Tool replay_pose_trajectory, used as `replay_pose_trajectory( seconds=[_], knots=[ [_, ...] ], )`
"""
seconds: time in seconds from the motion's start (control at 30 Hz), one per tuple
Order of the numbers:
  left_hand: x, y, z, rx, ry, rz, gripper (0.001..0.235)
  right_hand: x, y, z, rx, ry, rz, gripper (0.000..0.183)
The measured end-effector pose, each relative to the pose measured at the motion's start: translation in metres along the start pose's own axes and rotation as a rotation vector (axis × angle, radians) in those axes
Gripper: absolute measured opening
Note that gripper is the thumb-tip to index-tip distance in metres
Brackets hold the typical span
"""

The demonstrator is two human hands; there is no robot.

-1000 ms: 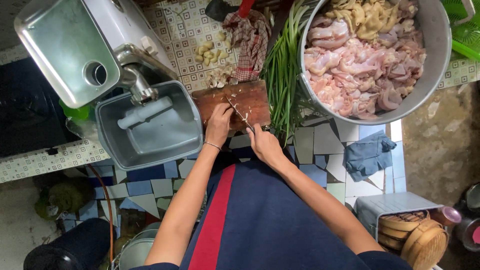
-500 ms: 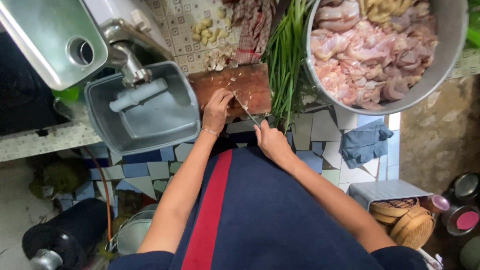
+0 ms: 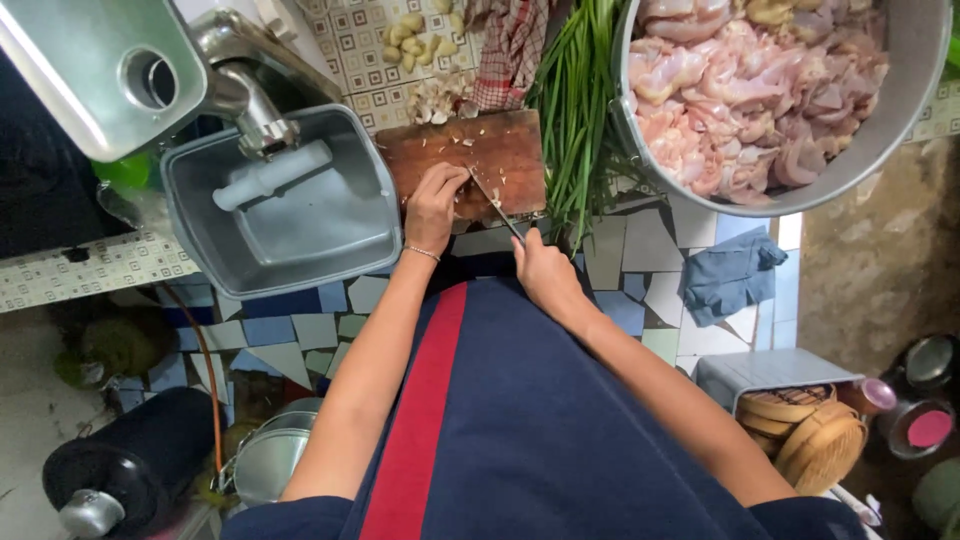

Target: Peeling garlic cloves by hand and then chopping them into small pieces using a kitchen knife on a wooden cutting board.

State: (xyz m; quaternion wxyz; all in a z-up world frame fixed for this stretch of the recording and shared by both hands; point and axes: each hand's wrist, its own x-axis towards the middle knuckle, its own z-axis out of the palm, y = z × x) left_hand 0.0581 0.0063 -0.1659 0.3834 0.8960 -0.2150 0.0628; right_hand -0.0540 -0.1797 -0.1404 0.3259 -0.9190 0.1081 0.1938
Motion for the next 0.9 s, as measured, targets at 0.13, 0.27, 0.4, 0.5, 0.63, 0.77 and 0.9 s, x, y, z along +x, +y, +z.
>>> replay_pose_trajectory(
  seconds=[0.13, 0.27, 0.4, 0.5, 0.63, 0.77, 0.9],
  knots=[
    [0.001, 0.006, -0.002, -0.013, 0.002, -0.037, 0.027, 0.005, 0.002, 0.001, 0.021, -0.001, 0.006, 0.033],
    [0.004, -0.001, -0.002, 0.013, -0.033, 0.027, 0.021, 0.014, -0.001, 0.009, 0.054, 0.066, -0.084, 0.034],
    [0.002, -0.002, 0.004, 0.082, 0.008, -0.014, 0.015, 0.015, 0.004, 0.004, -0.001, 0.118, -0.15, 0.035],
    [0.005, -0.001, 0.008, 0.129, 0.018, -0.002, 0.015, 0.012, 0.003, 0.007, 0.097, 0.055, -0.085, 0.033],
    [0.0, 0.002, 0.005, 0.081, 0.016, 0.006, 0.018, 0.019, 0.005, 0.014, 0.184, 0.025, -0.088, 0.032],
    [0.003, 0.001, 0.0, 0.088, 0.003, 0.032, 0.012, 0.015, -0.007, 0.023, 0.155, 0.029, -0.033, 0.033],
    [-0.003, 0.002, 0.0, 0.106, 0.031, 0.032, 0.014, 0.009, -0.011, 0.023, 0.071, 0.065, -0.038, 0.035]
  ],
)
